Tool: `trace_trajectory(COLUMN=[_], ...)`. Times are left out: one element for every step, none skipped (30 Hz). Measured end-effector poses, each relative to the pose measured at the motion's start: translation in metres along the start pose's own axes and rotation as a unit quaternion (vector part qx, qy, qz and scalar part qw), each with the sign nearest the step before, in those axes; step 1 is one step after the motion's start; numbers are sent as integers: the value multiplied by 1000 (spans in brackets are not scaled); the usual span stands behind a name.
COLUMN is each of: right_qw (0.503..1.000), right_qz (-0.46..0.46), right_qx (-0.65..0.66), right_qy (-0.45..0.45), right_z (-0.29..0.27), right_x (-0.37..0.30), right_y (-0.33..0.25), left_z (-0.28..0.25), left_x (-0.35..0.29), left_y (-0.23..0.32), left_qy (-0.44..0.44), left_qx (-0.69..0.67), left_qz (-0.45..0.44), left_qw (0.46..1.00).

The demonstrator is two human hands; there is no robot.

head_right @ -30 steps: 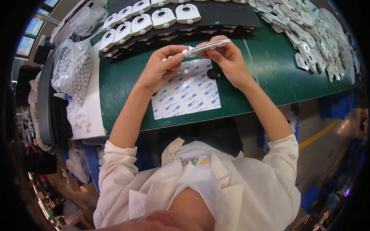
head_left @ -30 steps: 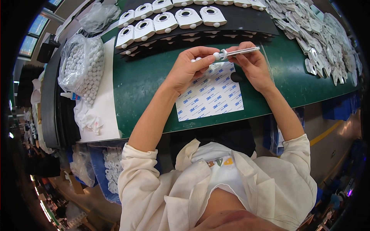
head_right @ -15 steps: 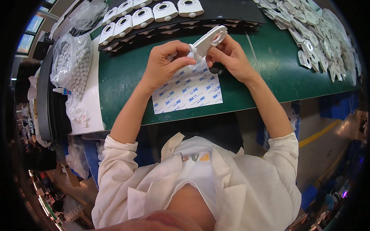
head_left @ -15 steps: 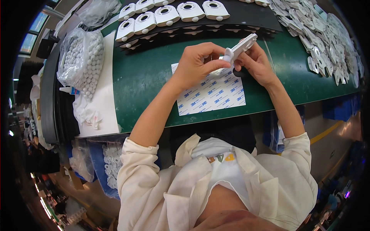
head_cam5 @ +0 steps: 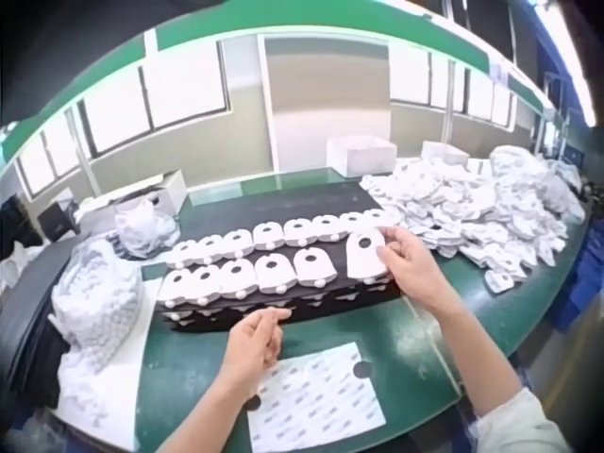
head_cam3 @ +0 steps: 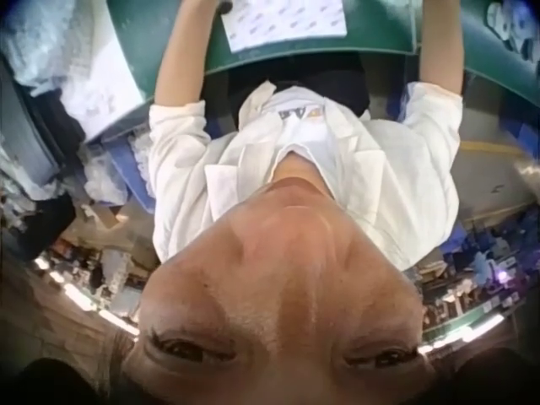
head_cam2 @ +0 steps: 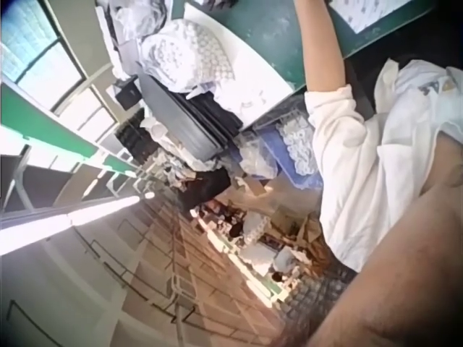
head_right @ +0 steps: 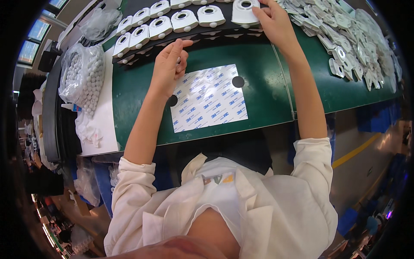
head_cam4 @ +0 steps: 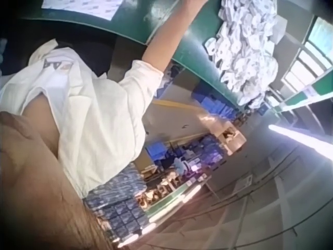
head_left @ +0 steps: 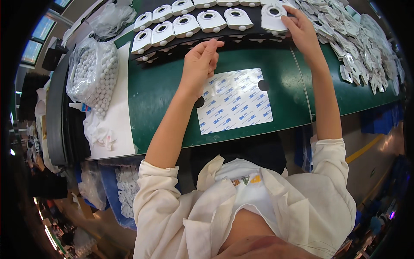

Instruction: Assembling small white plastic and metal components at a factory workbench using an adhesive tube.

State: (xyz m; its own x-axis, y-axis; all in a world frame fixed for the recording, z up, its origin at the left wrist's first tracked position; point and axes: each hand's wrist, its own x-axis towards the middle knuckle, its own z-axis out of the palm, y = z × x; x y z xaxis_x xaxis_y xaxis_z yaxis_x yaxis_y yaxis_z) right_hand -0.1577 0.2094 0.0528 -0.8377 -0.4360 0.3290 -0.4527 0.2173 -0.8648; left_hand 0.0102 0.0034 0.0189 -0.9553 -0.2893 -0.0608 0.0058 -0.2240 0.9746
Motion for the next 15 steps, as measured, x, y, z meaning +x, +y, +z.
trace_trajectory(right_qw=[1000,999,995,993,993,990,985,985,984,977,966,985,984,987,989], right_qz=[-3,3,8,28,27,14,2,-60,-59,-83,-107,-25,-25,-18,-11], right_qx=[-2,-49,-97,-104,-105,-126,-147,-151,-153,-194,-233,-166,-169,-158,-147], right_qy=[3,-19,-40,-36,-35,-60,-85,-65,-62,-44,-28,-47,-45,-18,8], right_z=[-5,-6,-8,-7,-5,-3,-1,5,5,5,8,8,4,-4,-13], right_x=[10,18,23,27,31,39,46,49,49,49,49,46,44,40,38], right_y=[11,15,18,23,23,27,33,36,39,42,38,30,29,29,31], left_z=[-2,-2,-2,-2,-2,-3,-3,-4,-4,-5,-7,-9,-12,-11,-10], left_x=[1,2,2,2,3,3,4,5,6,7,6,5,4,4,4], left_y=[0,-1,-1,-1,-1,-2,-3,-5,-6,-7,-8,-8,-8,-7,-7], left_qy=[-1,-2,-5,-9,-10,-19,-29,-32,-39,-47,-50,-45,-40,-40,-46], left_qx=[-54,-54,-84,-113,-113,-135,-156,-157,-165,-174,-174,-183,-192,-194,-195], left_qz=[-35,-33,-56,-79,-77,-84,-91,-90,-88,-86,-86,-85,-84,-92,-92], left_qw=[998,998,995,990,991,987,983,983,982,980,980,978,977,976,975])
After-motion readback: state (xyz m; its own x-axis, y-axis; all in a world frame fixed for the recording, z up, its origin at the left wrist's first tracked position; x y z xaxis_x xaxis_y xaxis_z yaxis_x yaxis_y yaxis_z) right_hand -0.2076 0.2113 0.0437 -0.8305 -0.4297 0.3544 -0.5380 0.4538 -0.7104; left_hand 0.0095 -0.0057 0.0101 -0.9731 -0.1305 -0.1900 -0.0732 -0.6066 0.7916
